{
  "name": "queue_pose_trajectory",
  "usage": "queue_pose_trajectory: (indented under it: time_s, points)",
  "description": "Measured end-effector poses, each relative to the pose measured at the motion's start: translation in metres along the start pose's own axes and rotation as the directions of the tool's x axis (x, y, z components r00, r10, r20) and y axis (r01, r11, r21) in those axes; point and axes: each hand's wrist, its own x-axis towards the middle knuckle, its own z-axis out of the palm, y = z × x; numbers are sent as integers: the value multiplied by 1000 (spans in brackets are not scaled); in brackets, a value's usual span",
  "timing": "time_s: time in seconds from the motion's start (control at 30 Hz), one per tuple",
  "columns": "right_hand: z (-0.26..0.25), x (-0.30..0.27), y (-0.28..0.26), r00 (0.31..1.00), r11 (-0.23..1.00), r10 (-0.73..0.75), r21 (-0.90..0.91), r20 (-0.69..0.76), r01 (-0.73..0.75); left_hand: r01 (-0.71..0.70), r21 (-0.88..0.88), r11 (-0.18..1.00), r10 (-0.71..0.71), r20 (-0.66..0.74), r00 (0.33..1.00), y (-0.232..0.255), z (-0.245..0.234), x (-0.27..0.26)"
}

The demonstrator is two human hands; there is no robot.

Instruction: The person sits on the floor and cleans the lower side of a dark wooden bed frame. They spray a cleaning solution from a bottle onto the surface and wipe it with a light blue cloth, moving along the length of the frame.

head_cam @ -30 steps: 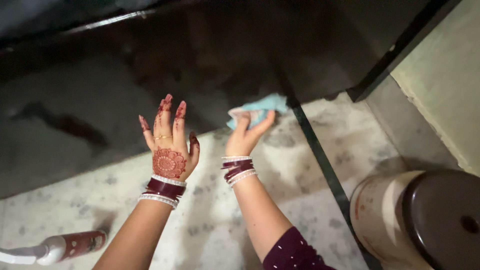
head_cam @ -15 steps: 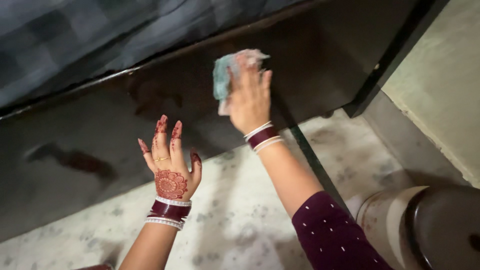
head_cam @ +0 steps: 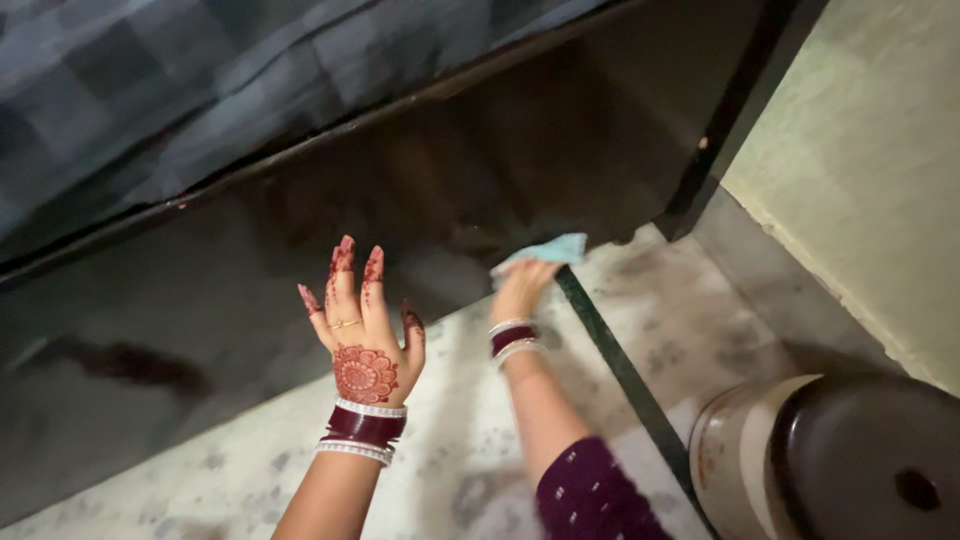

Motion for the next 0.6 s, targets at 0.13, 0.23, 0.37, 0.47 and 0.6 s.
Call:
queue_pose_trajectory:
  time_s: [0.13, 0.23, 0.37, 0.47, 0.6]
  points:
    - [41, -70, -72, 884, 839, -398, -292, 247, 459, 2, 2, 1000, -1, -87, 996, 8, -5, 11]
    - [37, -51, -125, 609, 561, -683, -244, 403, 791, -47, 50, 998, 54, -153, 987, 11, -18, 24]
    - [5, 7, -190, 244, 232, -776, -97, 582, 968, -159, 156, 975, 186, -174, 967, 13, -37, 56]
    - [-8, 44, -222, 258, 195, -774, -170, 578, 966, -174, 163, 971, 199, -153, 968, 17, -42, 84]
    - [-23, 90, -230, 405, 320, -804, -259, 435, 911, -124, 143, 982, 147, -163, 976, 22, -38, 104]
